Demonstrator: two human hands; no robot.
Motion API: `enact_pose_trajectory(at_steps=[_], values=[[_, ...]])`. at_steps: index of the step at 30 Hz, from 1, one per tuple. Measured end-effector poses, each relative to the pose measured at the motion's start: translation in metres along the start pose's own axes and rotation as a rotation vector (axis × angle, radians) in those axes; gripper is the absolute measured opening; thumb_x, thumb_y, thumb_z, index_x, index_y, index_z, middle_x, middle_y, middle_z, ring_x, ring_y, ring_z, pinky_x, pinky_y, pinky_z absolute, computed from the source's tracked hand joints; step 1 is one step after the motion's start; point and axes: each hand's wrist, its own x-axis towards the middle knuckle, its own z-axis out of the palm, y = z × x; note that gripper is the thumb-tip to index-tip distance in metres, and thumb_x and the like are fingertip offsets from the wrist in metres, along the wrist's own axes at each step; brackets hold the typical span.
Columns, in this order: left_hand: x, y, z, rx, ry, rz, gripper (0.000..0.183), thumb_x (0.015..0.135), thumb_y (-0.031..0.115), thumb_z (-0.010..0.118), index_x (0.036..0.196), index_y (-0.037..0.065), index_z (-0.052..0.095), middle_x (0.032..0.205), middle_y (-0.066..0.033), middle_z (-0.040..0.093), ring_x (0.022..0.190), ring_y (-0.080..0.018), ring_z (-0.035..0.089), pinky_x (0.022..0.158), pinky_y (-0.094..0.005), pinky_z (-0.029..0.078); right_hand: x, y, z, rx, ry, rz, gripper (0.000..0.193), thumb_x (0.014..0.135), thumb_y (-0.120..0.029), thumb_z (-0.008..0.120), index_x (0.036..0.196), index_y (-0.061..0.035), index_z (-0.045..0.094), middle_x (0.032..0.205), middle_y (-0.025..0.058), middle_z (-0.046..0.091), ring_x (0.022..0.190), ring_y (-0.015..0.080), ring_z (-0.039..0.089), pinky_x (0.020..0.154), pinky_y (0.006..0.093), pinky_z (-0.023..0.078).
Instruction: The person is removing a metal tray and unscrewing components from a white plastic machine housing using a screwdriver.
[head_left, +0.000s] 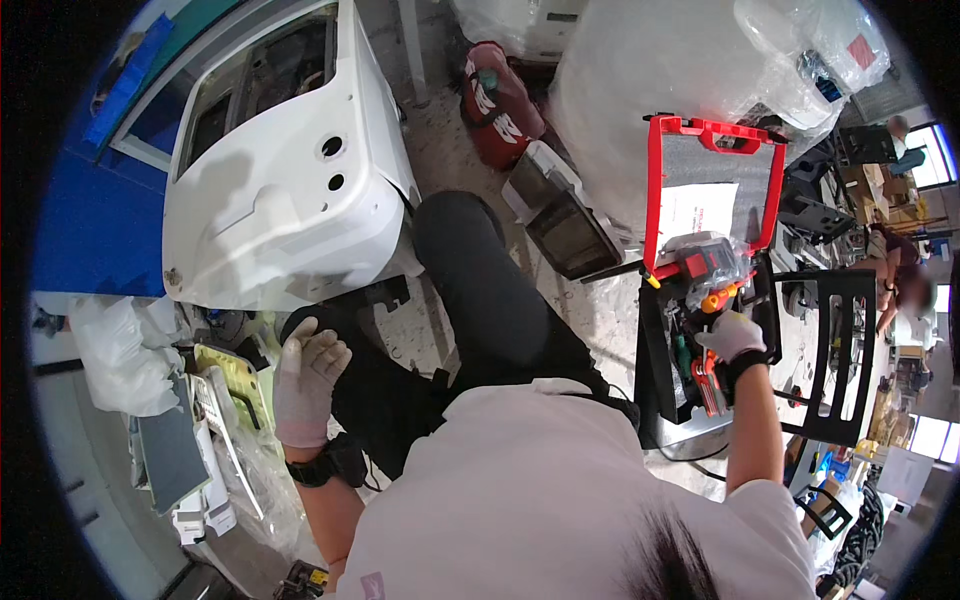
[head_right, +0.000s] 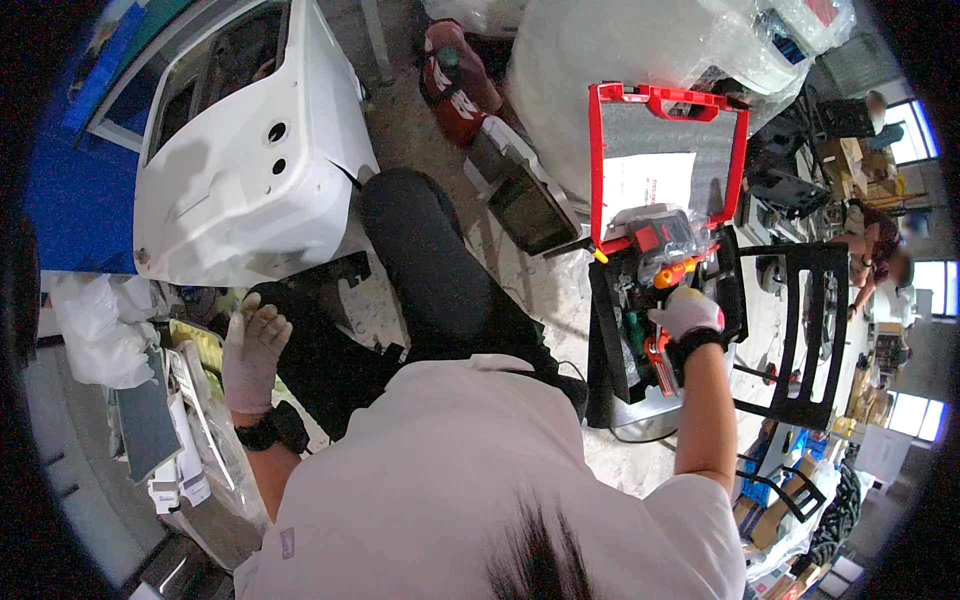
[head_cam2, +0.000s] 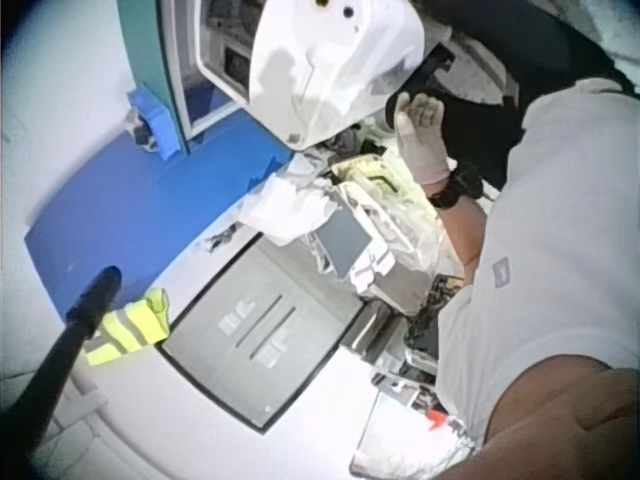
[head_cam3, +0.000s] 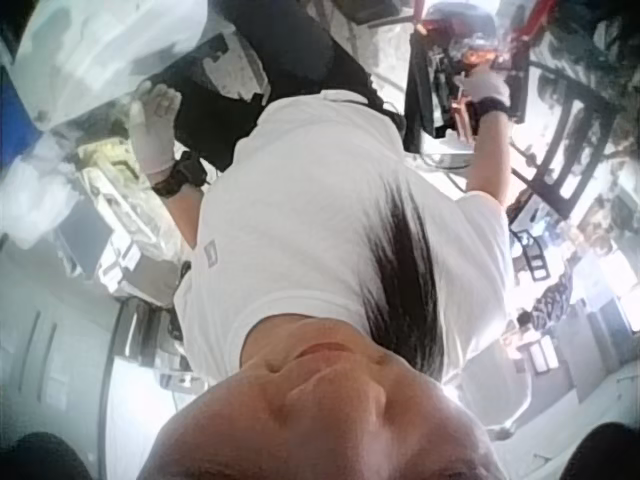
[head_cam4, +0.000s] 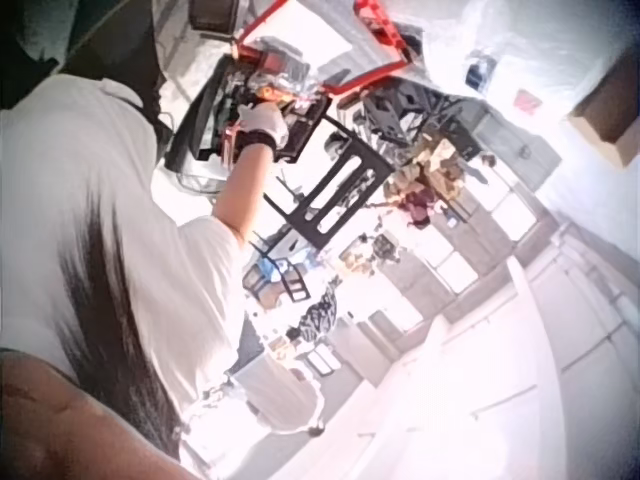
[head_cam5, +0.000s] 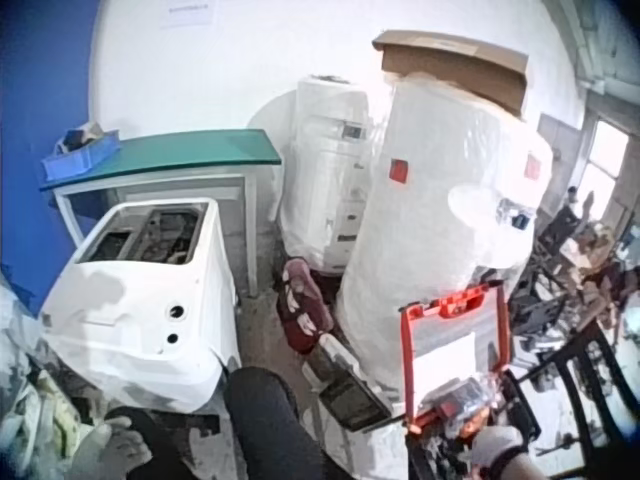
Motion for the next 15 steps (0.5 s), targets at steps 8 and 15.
enact_pose_trajectory(at_steps=[8, 15], values=[[0.008, -0.007, -0.002, -0.013, -0.031, -0.019, 0.043, 0.095, 0.035, 0.052, 0.123, 0.003, 0.051, 0.103, -0.0121, 0.064, 0.093, -0.0230, 0.062, 0.089, -0.0395, 0.050, -0.006, -0.001, 0.016, 0.066, 0.068, -0.002, 0.032, 0.068, -0.027, 0.069, 0.091, -0.0046, 0.067, 0.100, 0.0177, 0.066, 0.095, 0.0335, 0.064, 0.083, 0.0418, 0.051], [0.009, -0.011, 0.002, -0.043, -0.050, -0.030, 0.042, 0.096, 0.031, 0.051, 0.124, 0.000, 0.050, 0.104, -0.0138, 0.064, 0.094, -0.0232, 0.063, 0.088, -0.0392, 0.051, -0.038, -0.004, -0.009, 0.094, 0.118, -0.195, 0.027, 0.076, -0.029, 0.061, 0.086, -0.0036, 0.065, 0.089, 0.0198, 0.065, 0.090, 0.0370, 0.063, 0.079, 0.0453, 0.050]])
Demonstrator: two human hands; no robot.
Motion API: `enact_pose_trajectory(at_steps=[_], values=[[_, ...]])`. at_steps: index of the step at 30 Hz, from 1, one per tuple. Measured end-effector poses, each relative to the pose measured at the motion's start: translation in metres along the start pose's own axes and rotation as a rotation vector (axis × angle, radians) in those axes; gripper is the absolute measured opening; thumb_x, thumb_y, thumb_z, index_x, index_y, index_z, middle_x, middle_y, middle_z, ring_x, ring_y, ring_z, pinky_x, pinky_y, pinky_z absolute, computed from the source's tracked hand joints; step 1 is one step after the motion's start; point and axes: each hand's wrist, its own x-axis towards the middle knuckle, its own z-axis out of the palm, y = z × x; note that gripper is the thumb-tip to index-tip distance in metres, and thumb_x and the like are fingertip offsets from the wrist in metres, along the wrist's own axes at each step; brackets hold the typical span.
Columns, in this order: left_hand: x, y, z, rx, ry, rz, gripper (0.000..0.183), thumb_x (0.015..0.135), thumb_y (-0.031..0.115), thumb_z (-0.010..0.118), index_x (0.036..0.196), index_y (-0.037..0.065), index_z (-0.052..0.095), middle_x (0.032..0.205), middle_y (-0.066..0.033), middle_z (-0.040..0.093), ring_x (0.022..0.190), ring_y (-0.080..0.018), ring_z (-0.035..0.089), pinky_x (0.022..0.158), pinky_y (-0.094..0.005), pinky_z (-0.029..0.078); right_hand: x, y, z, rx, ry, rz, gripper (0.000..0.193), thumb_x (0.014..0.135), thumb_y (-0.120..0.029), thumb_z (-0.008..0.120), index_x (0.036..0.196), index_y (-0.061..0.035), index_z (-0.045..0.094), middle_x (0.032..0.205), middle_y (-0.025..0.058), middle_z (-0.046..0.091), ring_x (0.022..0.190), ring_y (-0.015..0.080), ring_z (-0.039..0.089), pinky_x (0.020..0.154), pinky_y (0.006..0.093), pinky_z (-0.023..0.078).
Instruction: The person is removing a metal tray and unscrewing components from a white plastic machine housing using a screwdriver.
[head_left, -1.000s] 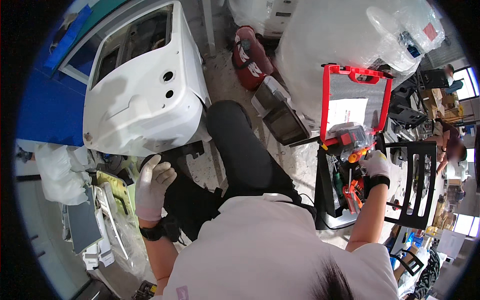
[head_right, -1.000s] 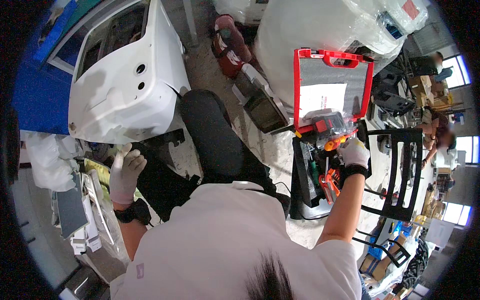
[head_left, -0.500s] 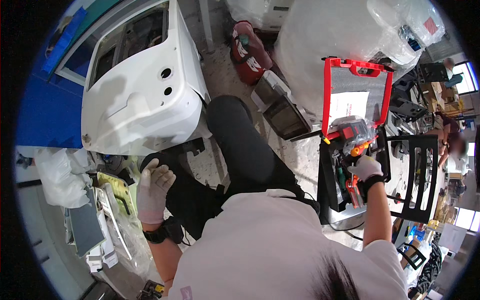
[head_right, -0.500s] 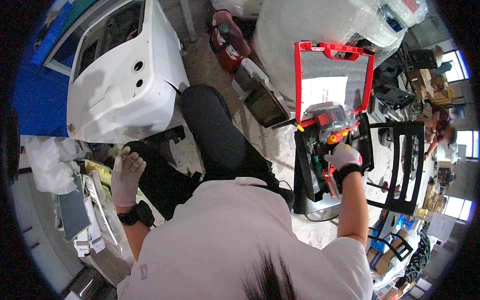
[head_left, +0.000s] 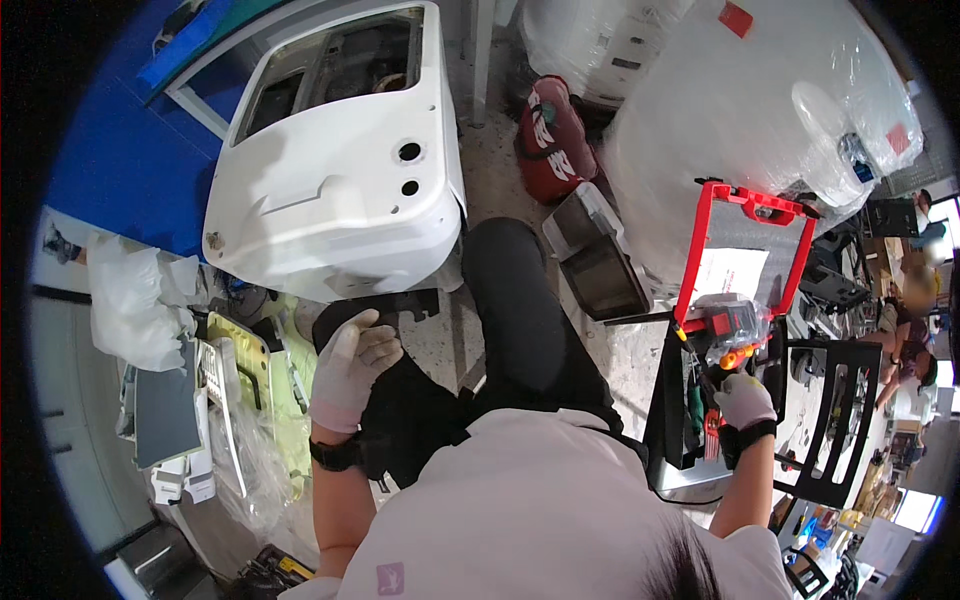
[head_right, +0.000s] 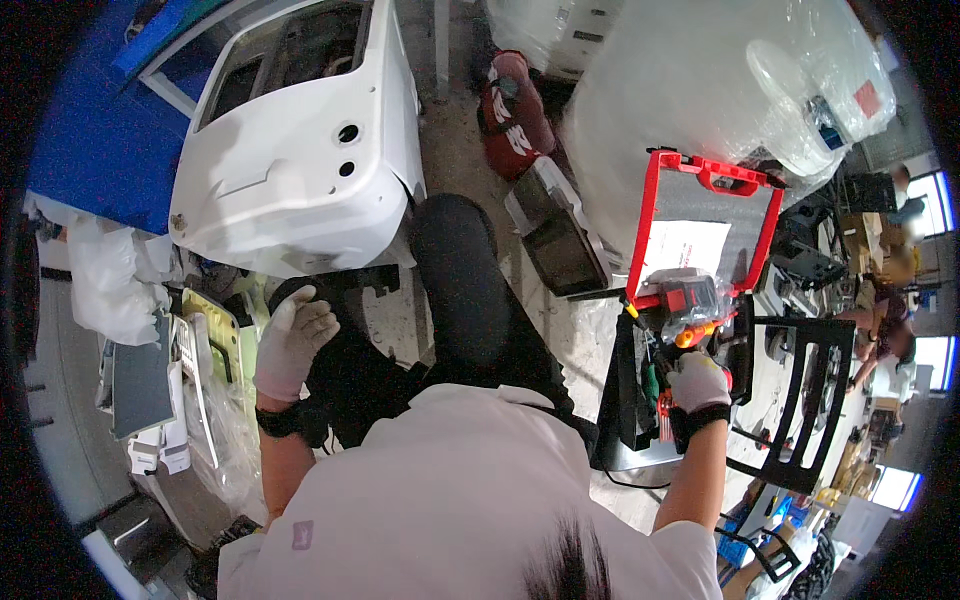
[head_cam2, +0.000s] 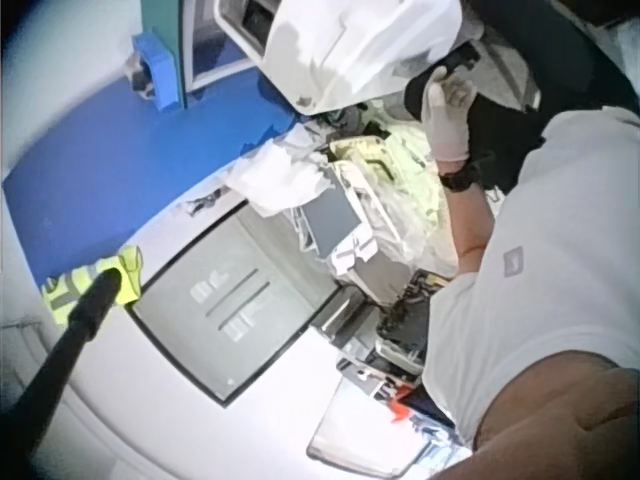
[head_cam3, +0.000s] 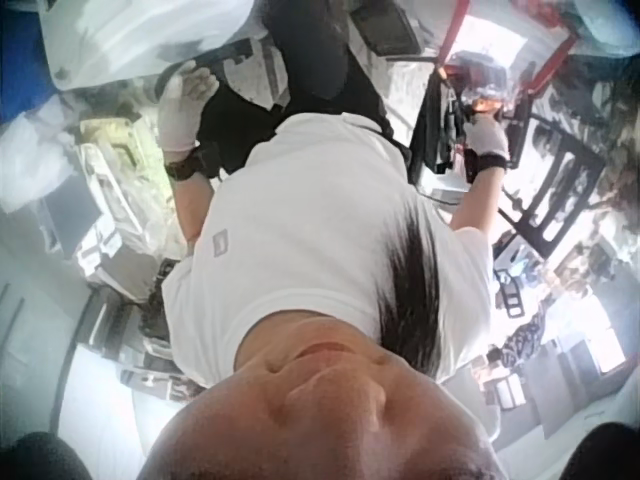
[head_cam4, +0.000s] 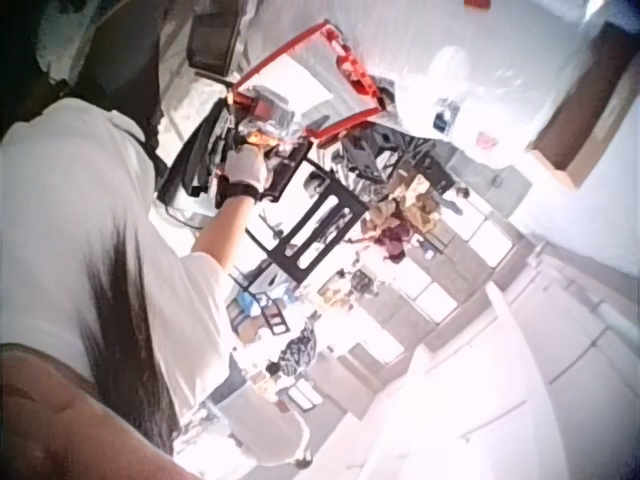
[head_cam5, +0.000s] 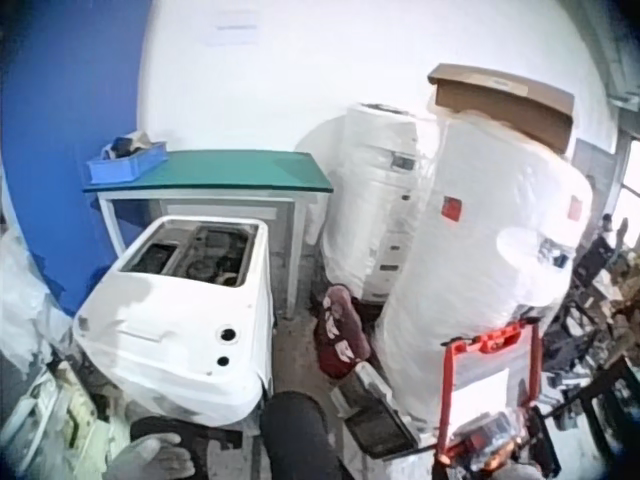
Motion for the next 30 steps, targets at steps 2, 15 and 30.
enact_pose_trajectory(at_steps=[2, 15, 30], values=[[0.001, -0.002, 0.005, 0.032, 0.002, -0.031, 0.044, 0.093, 0.037, 0.056, 0.122, 0.004, 0.051, 0.103, -0.0109, 0.064, 0.093, -0.0228, 0.062, 0.088, -0.0390, 0.051, -0.013, -0.015, -0.021, -0.008, 0.045, -0.014, 0.027, 0.079, -0.030, 0.059, 0.084, -0.0039, 0.064, 0.087, 0.0191, 0.065, 0.088, 0.0365, 0.063, 0.078, 0.0458, 0.050], [0.003, -0.019, 0.035, -0.019, -0.265, -0.284, 0.061, 0.092, 0.044, 0.055, 0.129, -0.003, 0.043, 0.117, -0.0187, 0.057, 0.104, -0.0314, 0.059, 0.094, -0.0452, 0.047, -0.057, -0.179, -0.136, 1.093, 0.415, -0.835, 0.021, 0.095, -0.023, 0.053, 0.096, -0.0022, 0.054, 0.082, 0.0051, 0.059, 0.068, 0.0148, 0.058, 0.062, 0.0274, 0.046], [-0.011, -0.002, 0.027, -0.058, -0.232, -0.041, 0.063, 0.095, 0.026, 0.051, 0.146, 0.006, 0.019, 0.131, -0.0110, 0.045, 0.115, -0.0204, 0.052, 0.095, -0.0383, 0.046, -0.017, -0.366, -0.073, 0.780, 0.304, -1.538, 0.027, 0.071, -0.021, 0.077, 0.091, -0.0108, 0.061, 0.086, 0.0072, 0.059, 0.080, 0.0281, 0.058, 0.071, 0.0387, 0.047]])
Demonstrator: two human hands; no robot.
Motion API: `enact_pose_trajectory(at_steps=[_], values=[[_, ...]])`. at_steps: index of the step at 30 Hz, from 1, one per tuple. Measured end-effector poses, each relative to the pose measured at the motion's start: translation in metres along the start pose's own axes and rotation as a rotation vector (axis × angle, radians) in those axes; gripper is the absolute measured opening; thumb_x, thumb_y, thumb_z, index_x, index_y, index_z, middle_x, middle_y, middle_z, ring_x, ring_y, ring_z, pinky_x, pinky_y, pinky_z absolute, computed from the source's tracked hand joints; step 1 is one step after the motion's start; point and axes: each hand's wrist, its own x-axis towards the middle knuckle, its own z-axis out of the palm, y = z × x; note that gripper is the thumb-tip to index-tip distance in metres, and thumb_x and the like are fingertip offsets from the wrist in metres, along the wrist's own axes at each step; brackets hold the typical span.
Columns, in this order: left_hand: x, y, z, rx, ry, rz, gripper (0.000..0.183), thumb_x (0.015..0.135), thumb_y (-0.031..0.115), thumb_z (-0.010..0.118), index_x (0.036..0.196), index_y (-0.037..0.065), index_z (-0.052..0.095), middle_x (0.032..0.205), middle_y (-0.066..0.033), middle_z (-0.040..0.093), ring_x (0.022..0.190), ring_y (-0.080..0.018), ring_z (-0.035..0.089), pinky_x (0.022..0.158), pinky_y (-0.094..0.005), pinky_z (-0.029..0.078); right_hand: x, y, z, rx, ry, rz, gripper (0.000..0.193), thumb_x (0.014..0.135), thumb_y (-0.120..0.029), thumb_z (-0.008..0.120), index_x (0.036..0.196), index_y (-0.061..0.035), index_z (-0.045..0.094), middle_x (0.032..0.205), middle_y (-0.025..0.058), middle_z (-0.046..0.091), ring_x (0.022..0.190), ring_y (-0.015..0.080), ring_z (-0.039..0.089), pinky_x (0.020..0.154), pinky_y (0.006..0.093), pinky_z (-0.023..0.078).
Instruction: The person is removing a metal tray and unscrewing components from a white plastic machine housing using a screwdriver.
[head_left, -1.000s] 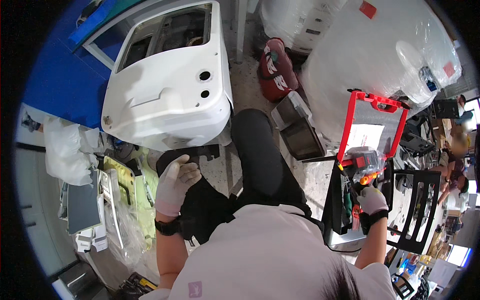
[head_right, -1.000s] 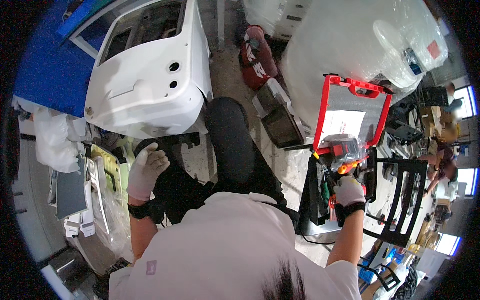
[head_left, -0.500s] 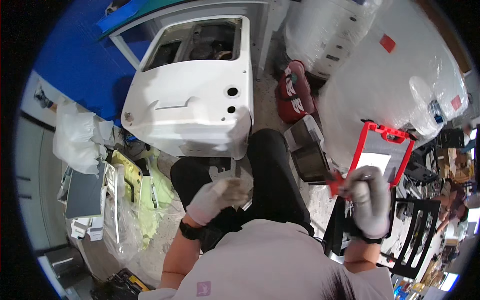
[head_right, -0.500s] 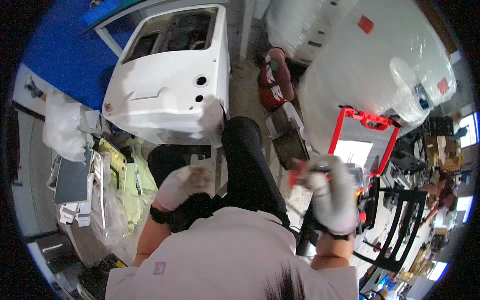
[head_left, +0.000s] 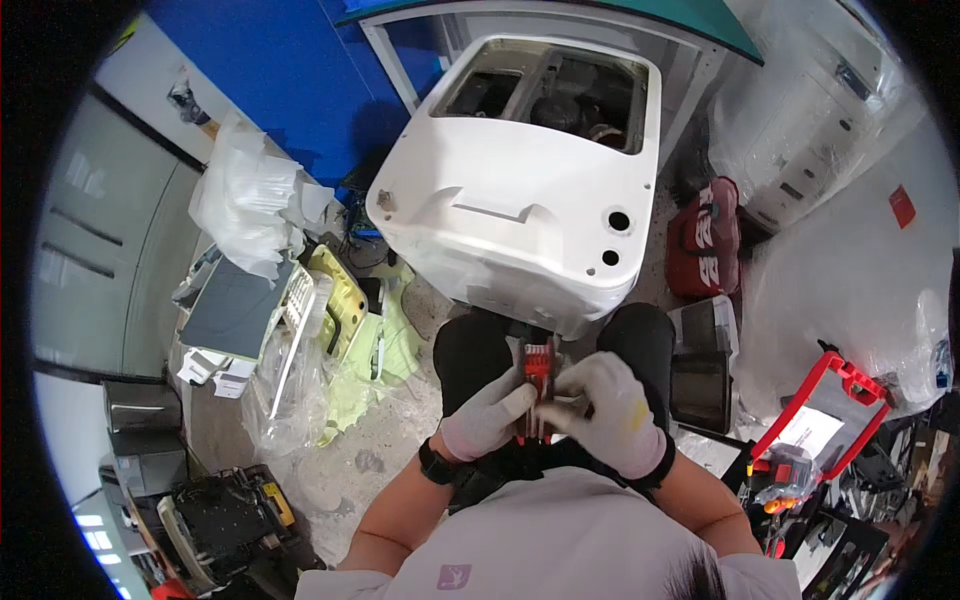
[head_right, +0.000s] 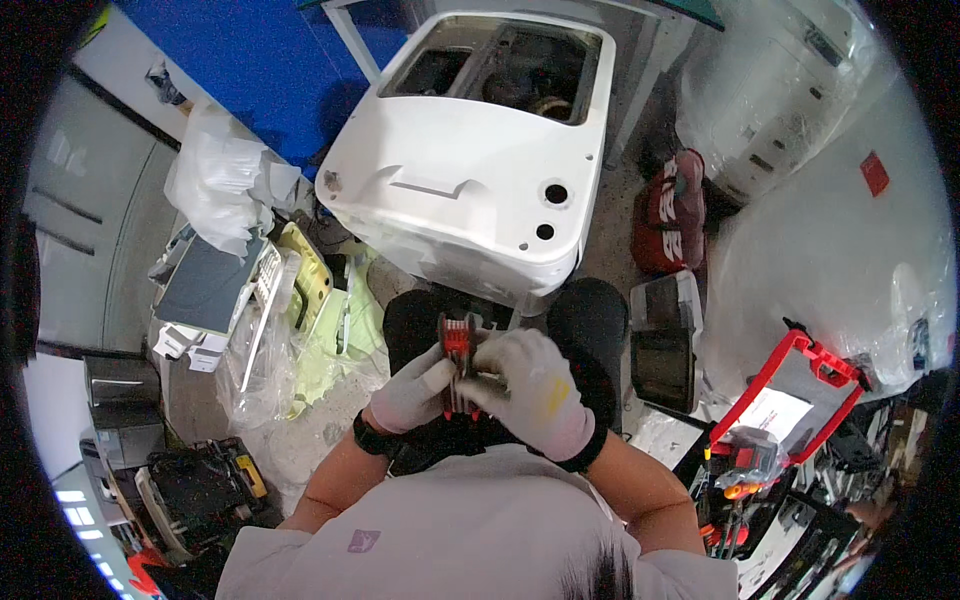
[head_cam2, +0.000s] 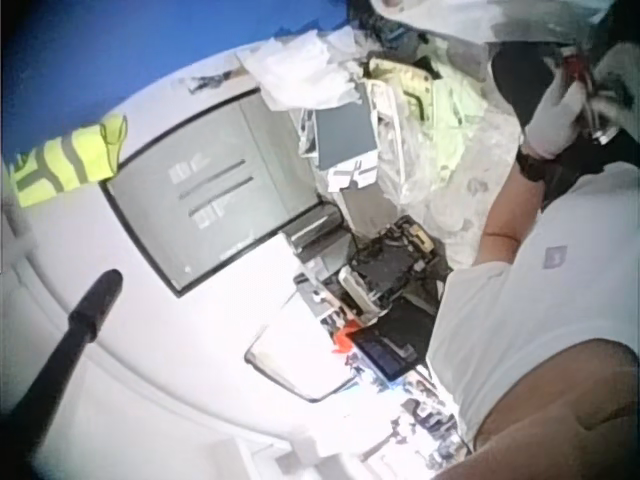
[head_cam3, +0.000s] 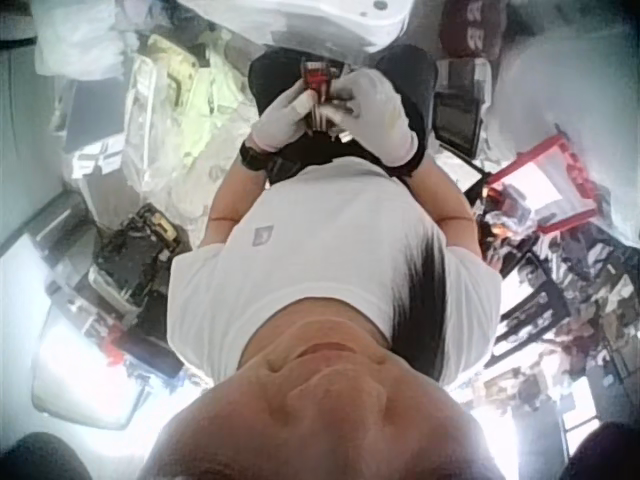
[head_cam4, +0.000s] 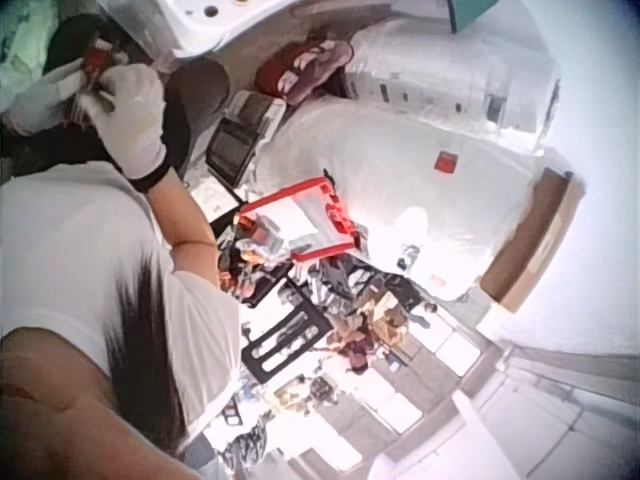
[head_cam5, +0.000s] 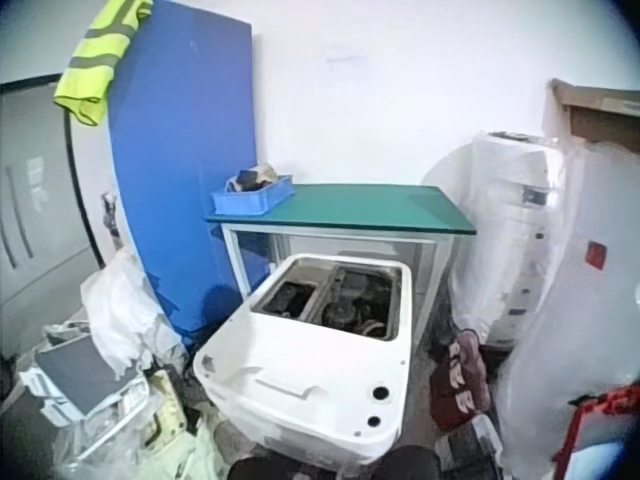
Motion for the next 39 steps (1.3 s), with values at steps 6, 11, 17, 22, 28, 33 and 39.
enact_pose_trajectory(at_steps=[6, 11, 17, 22, 28, 33, 39], values=[[0.019, 0.002, 0.004, -0.044, -0.149, -0.112, 0.064, 0.090, 0.016, 0.060, 0.143, 0.006, 0.024, 0.124, -0.0116, 0.051, 0.110, -0.0231, 0.057, 0.091, -0.0401, 0.051, 0.003, 0.017, -0.013, -0.031, 0.290, 0.242, 0.028, 0.074, -0.005, 0.074, 0.095, -0.0031, 0.055, 0.085, 0.0089, 0.059, 0.076, 0.0187, 0.059, 0.067, 0.0295, 0.049], [0.025, 0.016, 0.023, 0.330, -0.073, -0.060, 0.060, 0.086, 0.005, 0.058, 0.141, 0.006, 0.033, 0.120, -0.0113, 0.056, 0.103, -0.0188, 0.058, 0.092, -0.0353, 0.048, -0.009, 0.028, -0.030, 0.128, 0.150, 0.302, 0.043, 0.075, -0.006, 0.071, 0.115, -0.0013, 0.055, 0.110, 0.0181, 0.061, 0.101, 0.0325, 0.060, 0.088, 0.0366, 0.048], [0.035, 0.031, 0.037, 1.570, 0.215, 0.679, 0.066, 0.061, -0.002, 0.063, 0.126, 0.005, 0.052, 0.111, -0.0123, 0.060, 0.098, -0.0343, 0.056, 0.088, -0.0426, 0.044, -0.015, 0.022, -0.034, 0.398, -0.033, 0.322, 0.067, 0.072, -0.013, 0.076, 0.130, 0.0001, 0.045, 0.121, 0.0161, 0.056, 0.110, 0.0239, 0.057, 0.092, 0.0328, 0.046], [0.034, 0.033, 0.052, 1.744, 0.189, 0.698, 0.065, 0.063, 0.000, 0.065, 0.126, 0.007, 0.052, 0.111, -0.0103, 0.059, 0.096, -0.0326, 0.056, 0.086, -0.0424, 0.044, -0.019, 0.020, -0.015, 0.694, -0.002, 0.684, 0.067, 0.075, -0.022, 0.078, 0.129, -0.0004, 0.044, 0.115, 0.0149, 0.060, 0.103, 0.0177, 0.062, 0.087, 0.0303, 0.049], [0.035, 0.042, 0.063, 1.714, 0.282, 0.666, 0.083, 0.058, 0.007, 0.076, 0.134, 0.009, 0.044, 0.108, -0.0108, 0.059, 0.096, -0.0340, 0.057, 0.084, -0.0430, 0.046, -0.029, 0.028, -0.027, 0.785, 0.019, 0.525, 0.054, 0.077, -0.010, 0.075, 0.123, -0.0031, 0.048, 0.113, 0.0086, 0.062, 0.102, 0.0143, 0.062, 0.088, 0.0292, 0.050], [0.028, 0.035, 0.061, 1.609, 0.279, 0.376, 0.095, 0.058, 0.008, 0.081, 0.139, 0.008, 0.033, 0.100, -0.0117, 0.061, 0.088, -0.0350, 0.059, 0.074, -0.0421, 0.049, -0.035, 0.030, -0.033, 0.728, -0.035, 0.436, 0.058, 0.077, -0.008, 0.076, 0.126, -0.0030, 0.046, 0.117, 0.0083, 0.062, 0.106, 0.0151, 0.061, 0.091, 0.0290, 0.049], [0.029, 0.032, 0.051, 1.658, 0.225, 0.748, 0.099, 0.058, 0.005, 0.080, 0.141, 0.006, 0.026, 0.095, -0.0116, 0.061, 0.079, -0.0326, 0.059, 0.067, -0.0404, 0.049, -0.028, 0.031, -0.038, 0.715, -0.035, 0.294, 0.074, 0.075, -0.006, 0.076, 0.138, -0.0037, 0.036, 0.127, 0.0123, 0.057, 0.116, 0.0202, 0.057, 0.092, 0.0301, 0.049]])
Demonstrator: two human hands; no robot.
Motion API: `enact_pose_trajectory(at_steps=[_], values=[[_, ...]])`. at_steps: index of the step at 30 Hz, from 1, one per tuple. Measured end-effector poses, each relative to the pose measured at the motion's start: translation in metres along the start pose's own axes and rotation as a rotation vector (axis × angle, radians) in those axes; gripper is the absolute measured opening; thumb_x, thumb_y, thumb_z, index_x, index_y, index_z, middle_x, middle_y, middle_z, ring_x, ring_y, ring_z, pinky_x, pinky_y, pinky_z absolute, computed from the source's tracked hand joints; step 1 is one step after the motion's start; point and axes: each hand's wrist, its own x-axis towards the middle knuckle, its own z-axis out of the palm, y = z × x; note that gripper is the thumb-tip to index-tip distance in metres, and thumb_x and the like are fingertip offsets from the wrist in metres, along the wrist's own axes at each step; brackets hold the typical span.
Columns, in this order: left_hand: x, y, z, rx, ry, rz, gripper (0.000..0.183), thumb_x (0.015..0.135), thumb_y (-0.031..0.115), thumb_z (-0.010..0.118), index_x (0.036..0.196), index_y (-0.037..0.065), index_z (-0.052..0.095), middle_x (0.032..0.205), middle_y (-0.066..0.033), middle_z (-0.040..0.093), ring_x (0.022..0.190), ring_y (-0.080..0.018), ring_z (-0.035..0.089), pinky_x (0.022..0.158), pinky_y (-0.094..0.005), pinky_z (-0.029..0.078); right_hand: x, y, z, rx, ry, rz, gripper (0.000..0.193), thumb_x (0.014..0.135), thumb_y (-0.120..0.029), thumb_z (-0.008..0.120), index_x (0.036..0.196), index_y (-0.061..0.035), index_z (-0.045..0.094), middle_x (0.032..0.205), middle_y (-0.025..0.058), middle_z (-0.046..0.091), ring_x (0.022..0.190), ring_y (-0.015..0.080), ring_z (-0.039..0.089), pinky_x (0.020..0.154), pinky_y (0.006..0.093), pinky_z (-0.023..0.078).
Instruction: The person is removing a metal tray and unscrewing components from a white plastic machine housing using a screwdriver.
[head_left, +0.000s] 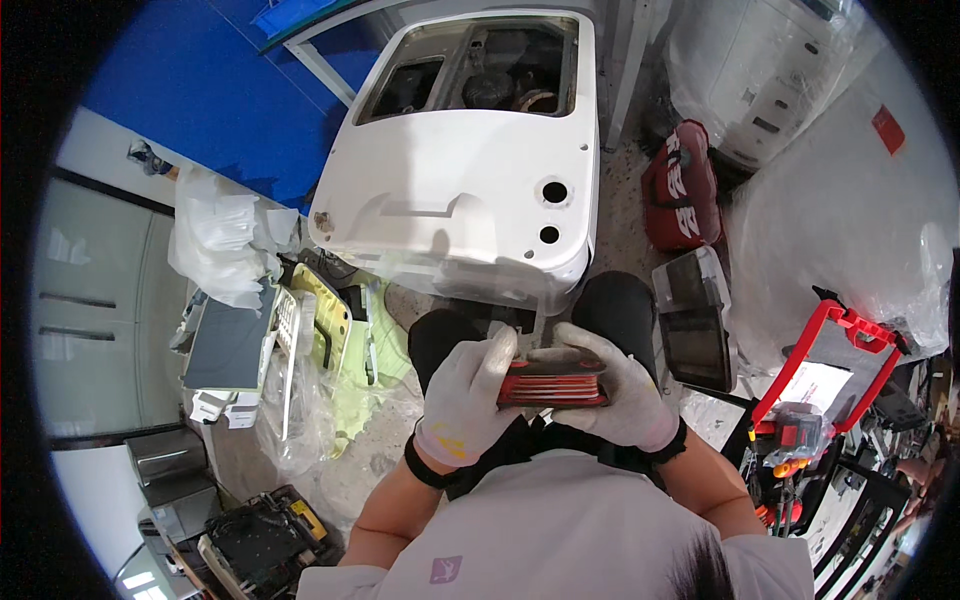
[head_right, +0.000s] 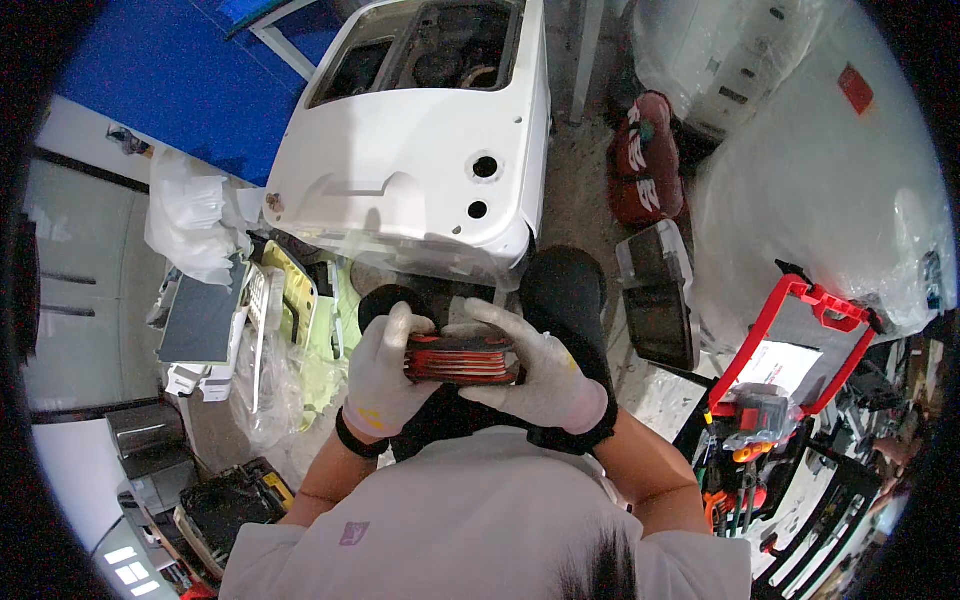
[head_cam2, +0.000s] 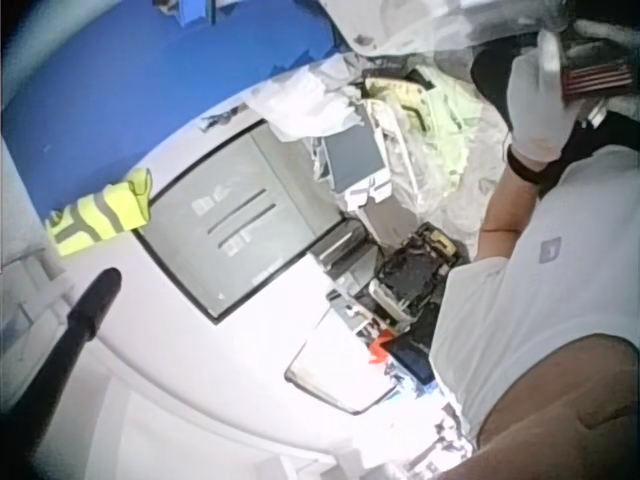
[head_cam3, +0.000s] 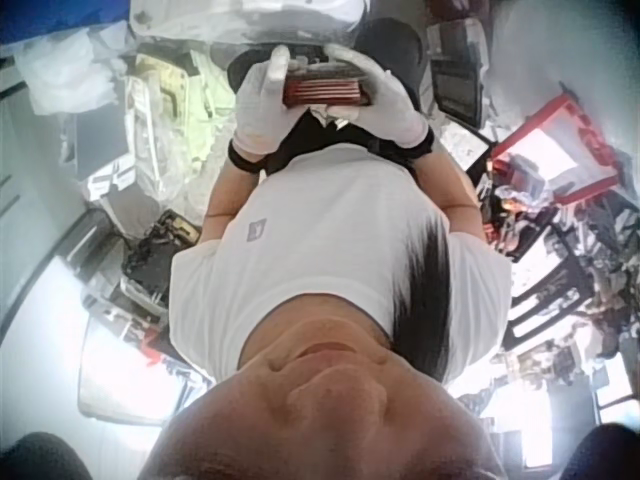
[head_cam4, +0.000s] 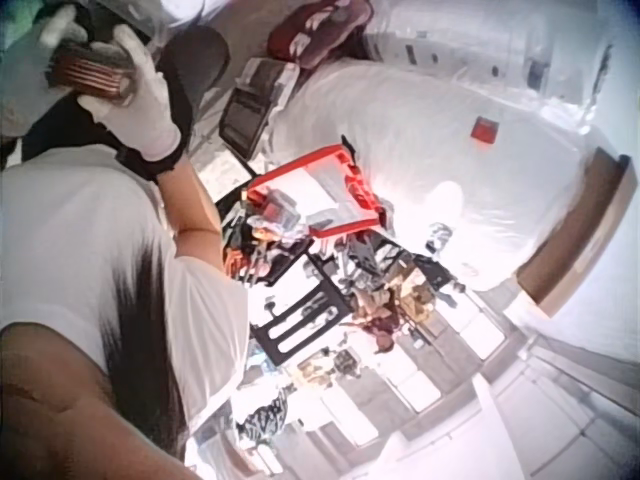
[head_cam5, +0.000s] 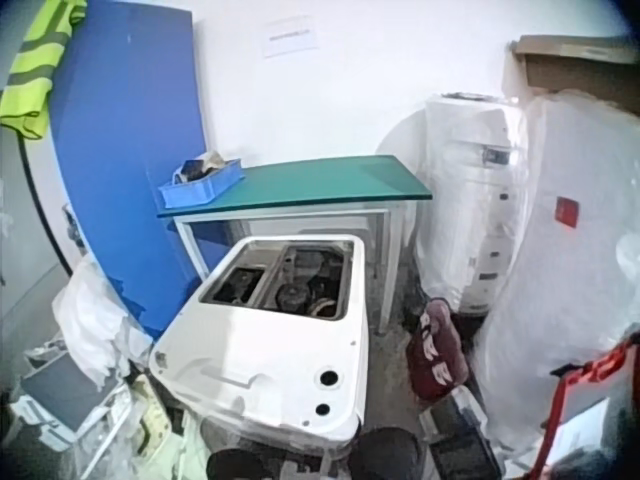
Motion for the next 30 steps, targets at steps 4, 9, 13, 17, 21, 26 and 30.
enact_pose_trajectory(at_steps=[4, 9, 13, 17, 21, 26, 30], values=[[-0.001, -0.006, -0.001, 0.049, 0.059, 0.101, 0.087, 0.059, 0.006, 0.078, 0.135, 0.003, 0.034, 0.095, -0.0121, 0.059, 0.078, -0.0308, 0.057, 0.066, -0.0392, 0.048, 0.002, -0.004, 0.005, 0.062, 0.068, -0.085, 0.081, 0.073, -0.003, 0.077, 0.140, -0.0033, 0.032, 0.130, 0.0173, 0.053, 0.118, 0.0244, 0.055, 0.095, 0.0319, 0.048], [0.000, -0.004, -0.007, 0.063, -0.007, 0.095, 0.076, 0.061, 0.009, 0.075, 0.129, -0.002, 0.043, 0.093, -0.0112, 0.057, 0.077, -0.0288, 0.056, 0.066, -0.0376, 0.047, 0.004, -0.013, -0.009, -0.375, 0.125, -0.359, 0.078, 0.060, -0.005, 0.084, 0.129, -0.0072, 0.048, 0.126, 0.0186, 0.051, 0.116, 0.0335, 0.053, 0.095, 0.0394, 0.044], [0.000, -0.003, -0.006, 0.065, -0.158, 0.046, 0.081, 0.062, 0.009, 0.074, 0.133, -0.003, 0.039, 0.091, -0.0110, 0.056, 0.078, -0.0289, 0.056, 0.067, -0.0383, 0.046, 0.008, -0.026, -0.006, -0.684, 0.069, -0.427, 0.038, 0.058, -0.016, 0.083, 0.094, -0.0159, 0.068, 0.129, 0.0140, 0.050, 0.116, 0.0344, 0.049, 0.095, 0.0418, 0.043], [0.000, -0.001, -0.001, 0.044, -0.325, -0.025, 0.090, 0.062, 0.009, 0.075, 0.139, -0.004, 0.030, 0.094, -0.0132, 0.057, 0.083, -0.0317, 0.058, 0.071, -0.0401, 0.048, 0.008, -0.026, 0.001, -0.825, -0.047, -0.355, 0.031, 0.061, -0.024, 0.080, 0.089, -0.0189, 0.070, 0.132, 0.0126, 0.048, 0.124, 0.0365, 0.040, 0.100, 0.0449, 0.039], [-0.001, -0.002, 0.001, -0.042, -0.412, -0.051, 0.096, 0.063, 0.009, 0.075, 0.142, -0.003, 0.022, 0.098, -0.0155, 0.058, 0.088, -0.0340, 0.058, 0.074, -0.0409, 0.049, 0.012, -0.025, 0.008, -0.888, -0.143, -0.255, 0.036, 0.065, -0.030, 0.076, 0.097, -0.0158, 0.069, 0.132, 0.0161, 0.046, 0.126, 0.0391, 0.038, 0.104, 0.0502, 0.034], [-0.002, -0.004, 0.002, -0.024, -0.404, 0.016, 0.100, 0.063, 0.009, 0.076, 0.144, -0.002, 0.017, 0.103, -0.0184, 0.057, 0.090, -0.0353, 0.059, 0.075, -0.0414, 0.049, 0.014, -0.020, 0.010, -0.878, -0.181, -0.239, 0.041, 0.066, -0.032, 0.074, 0.103, -0.0151, 0.067, 0.130, 0.0177, 0.047, 0.125, 0.0402, 0.038, 0.104, 0.0525, 0.033], [-0.006, -0.007, 0.002, -0.050, -0.405, 0.013, 0.102, 0.063, 0.009, 0.075, 0.145, -0.001, 0.015, 0.105, -0.0196, 0.057, 0.091, -0.0360, 0.059, 0.075, -0.0418, 0.049, 0.015, -0.019, 0.011, -0.899, -0.199, -0.233, 0.041, 0.067, -0.034, 0.073, 0.102, -0.0147, 0.067, 0.128, 0.0180, 0.048, 0.125, 0.0399, 0.039, 0.104, 0.0523, 0.033]])
